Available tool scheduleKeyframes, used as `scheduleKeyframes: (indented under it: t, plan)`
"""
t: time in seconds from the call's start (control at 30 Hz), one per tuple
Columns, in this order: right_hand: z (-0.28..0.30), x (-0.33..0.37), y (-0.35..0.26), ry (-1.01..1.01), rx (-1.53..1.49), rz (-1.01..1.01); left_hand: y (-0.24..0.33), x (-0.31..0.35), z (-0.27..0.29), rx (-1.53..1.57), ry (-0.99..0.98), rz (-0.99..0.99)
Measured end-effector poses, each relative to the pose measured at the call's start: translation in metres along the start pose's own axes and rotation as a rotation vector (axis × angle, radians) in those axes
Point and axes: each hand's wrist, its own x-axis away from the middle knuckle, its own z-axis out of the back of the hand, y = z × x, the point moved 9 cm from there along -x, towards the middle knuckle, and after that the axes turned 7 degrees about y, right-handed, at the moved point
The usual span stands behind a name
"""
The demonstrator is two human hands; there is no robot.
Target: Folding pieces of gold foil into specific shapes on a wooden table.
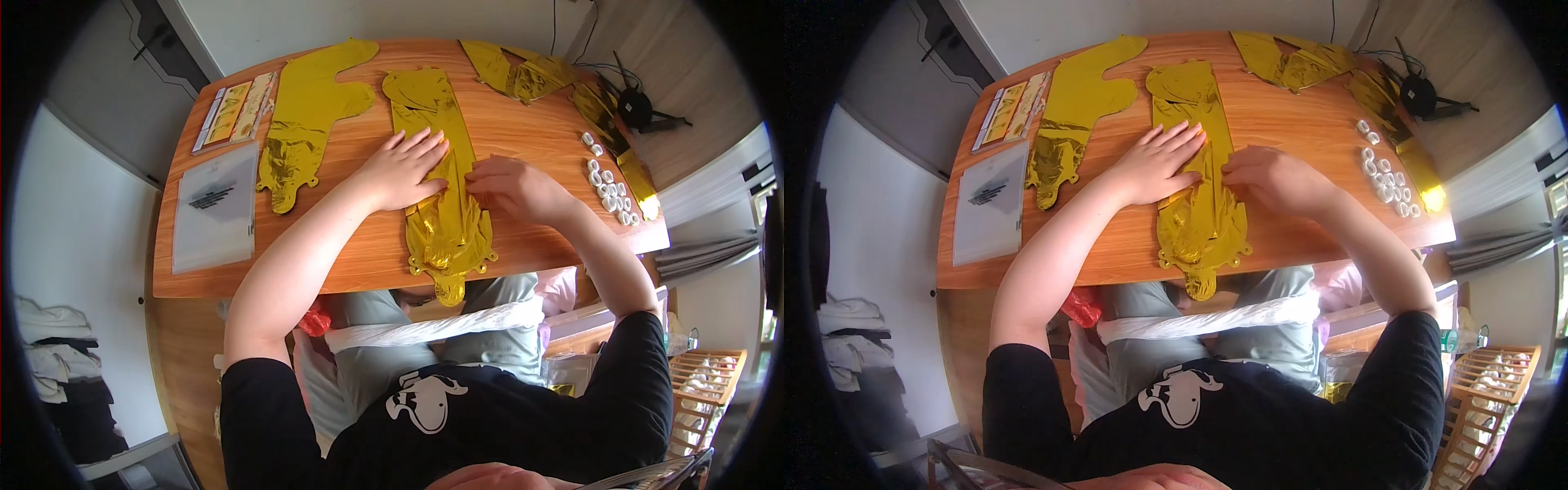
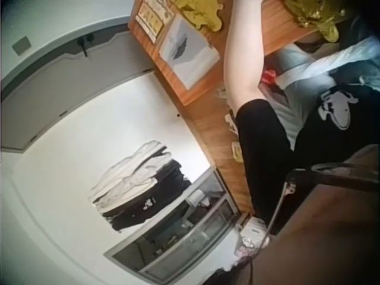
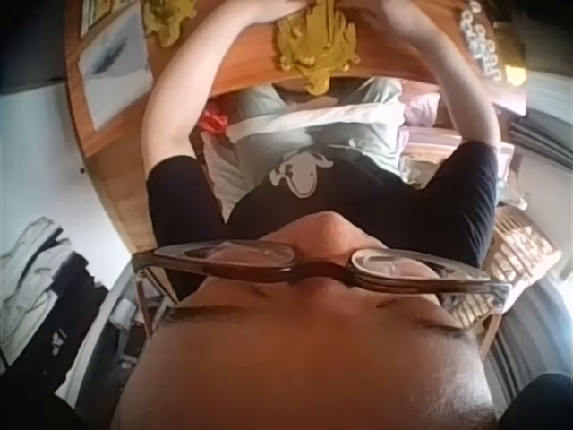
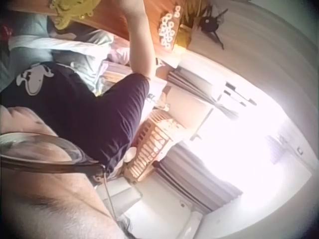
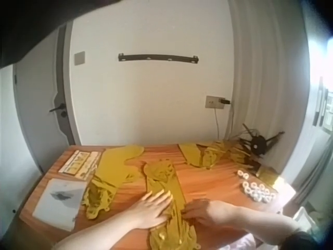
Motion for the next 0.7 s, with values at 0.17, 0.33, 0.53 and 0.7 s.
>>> scheduleKeyframes:
  t: [0.17, 0.33, 0.53, 0.7]
  plan:
    - [-0.003, 0.001, -0.008, 0.037, 0.003, 0.051, -0.003, 0.002, -0.001, 0.01, 0.036, -0.003]
    - [-0.008, 0.009, -0.012, 0.02, 0.063, 0.106, 0.003, 0.003, -0.001, -0.029, -0.013, -0.038]
    - [-0.004, 0.023, -0.031, 0.006, 0.164, 0.181, 0.019, 0.009, 0.0, -0.027, -0.022, -0.064]
    - [0.004, 0.055, -0.043, 0.041, 0.125, 0.241, 0.055, 0.021, 0.0, 0.007, -0.014, -0.061]
